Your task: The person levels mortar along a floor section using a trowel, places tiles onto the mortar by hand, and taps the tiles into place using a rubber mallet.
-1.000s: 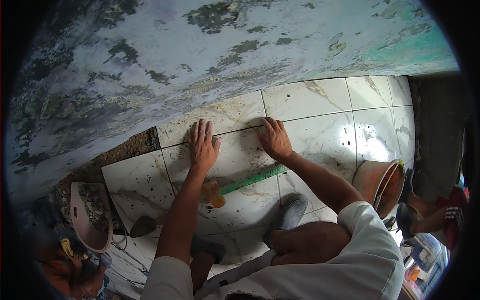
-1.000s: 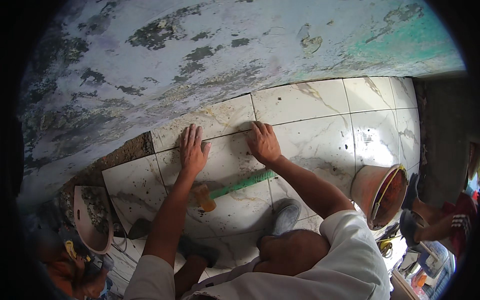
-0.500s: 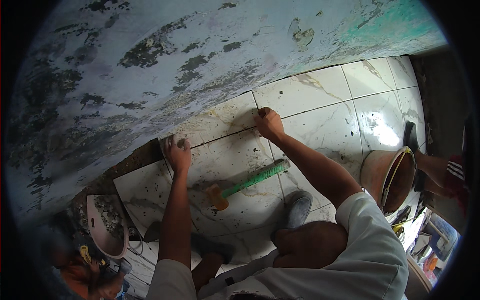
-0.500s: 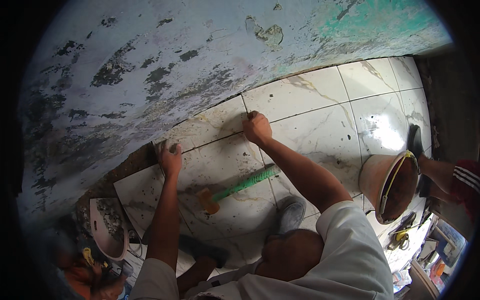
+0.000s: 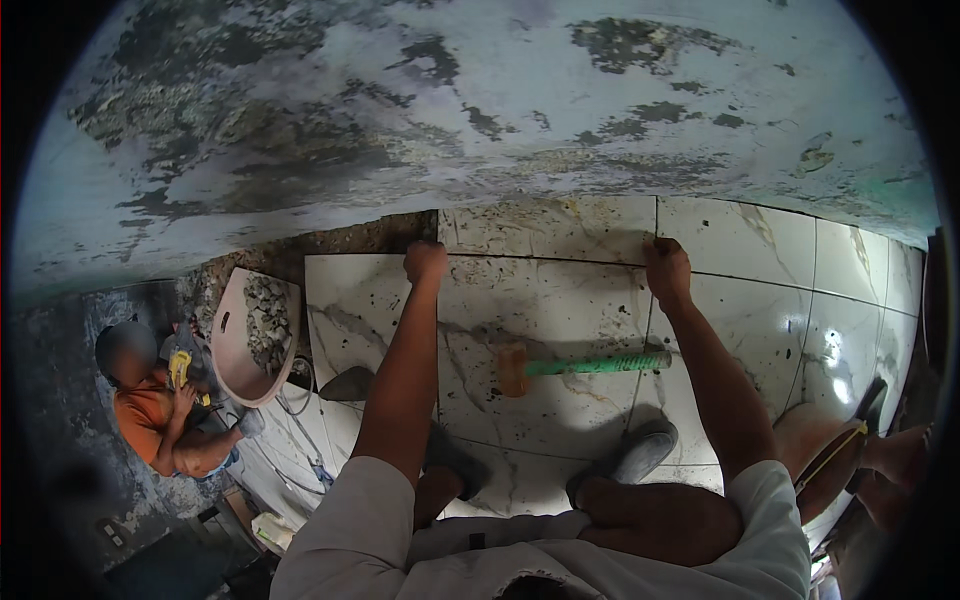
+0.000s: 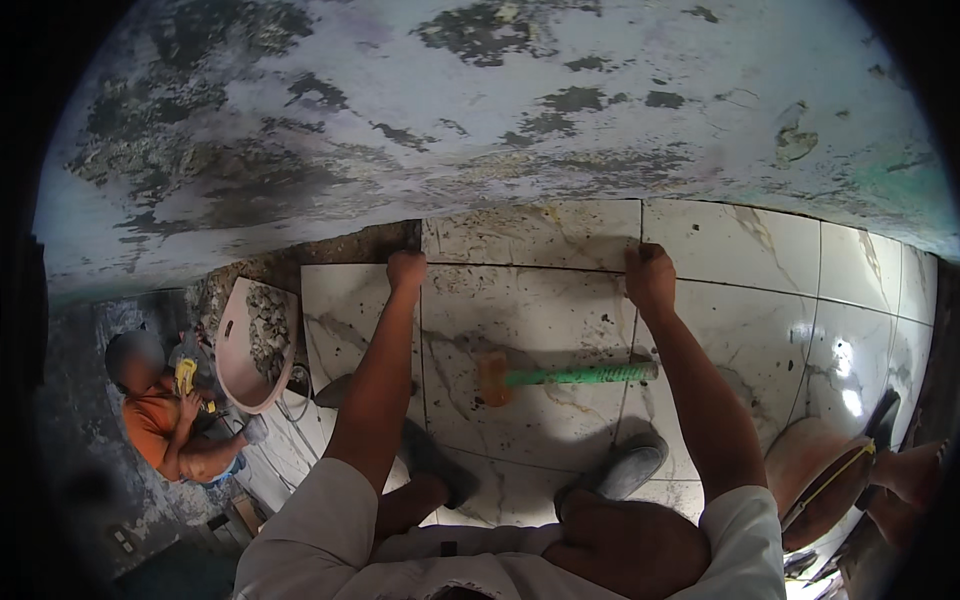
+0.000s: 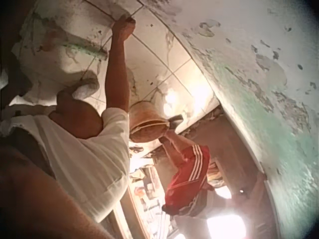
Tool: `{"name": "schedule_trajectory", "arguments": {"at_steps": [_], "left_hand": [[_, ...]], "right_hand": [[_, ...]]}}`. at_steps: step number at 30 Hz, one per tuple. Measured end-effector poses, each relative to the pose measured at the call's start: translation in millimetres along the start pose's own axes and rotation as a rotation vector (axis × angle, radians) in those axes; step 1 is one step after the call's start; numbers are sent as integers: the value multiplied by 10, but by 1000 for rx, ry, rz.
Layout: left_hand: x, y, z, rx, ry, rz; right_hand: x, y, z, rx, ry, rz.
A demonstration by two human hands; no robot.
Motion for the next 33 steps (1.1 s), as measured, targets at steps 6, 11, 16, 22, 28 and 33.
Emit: {"name": "schedule_trajectory", "arguments": {"at_steps": [6,11,16,22,28,33], "left_hand": [[-250,-305,2,241,-65,67],[-116,-152,-86,261,-47,66],[-288,-288,-71,446,-240,104],[-233,-272,-158,533,-359,220],[-186,-198,-198,551,-353,240],[-409,-349,-241,425,-309,168]], "right_hand": [[-13,-72,-49,13,16,3],[-5,38,50,26,19,-40],[-6,-56,-27,-7,2,-27],[-4,-20,6,-1,16,-40],[3,-26,27,-19,-2,-51],[-9,-53,-37,-36,0,-62]]}}
Point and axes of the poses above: each hand's wrist, its own x-axis away from the middle knuckle, its own z-axis out of the back of the hand, y = z × x, the point moved 9 cm from there along -x, towards the middle knuckle, and after that the axes turned 7 degrees about -y, right-handed, at the moved point
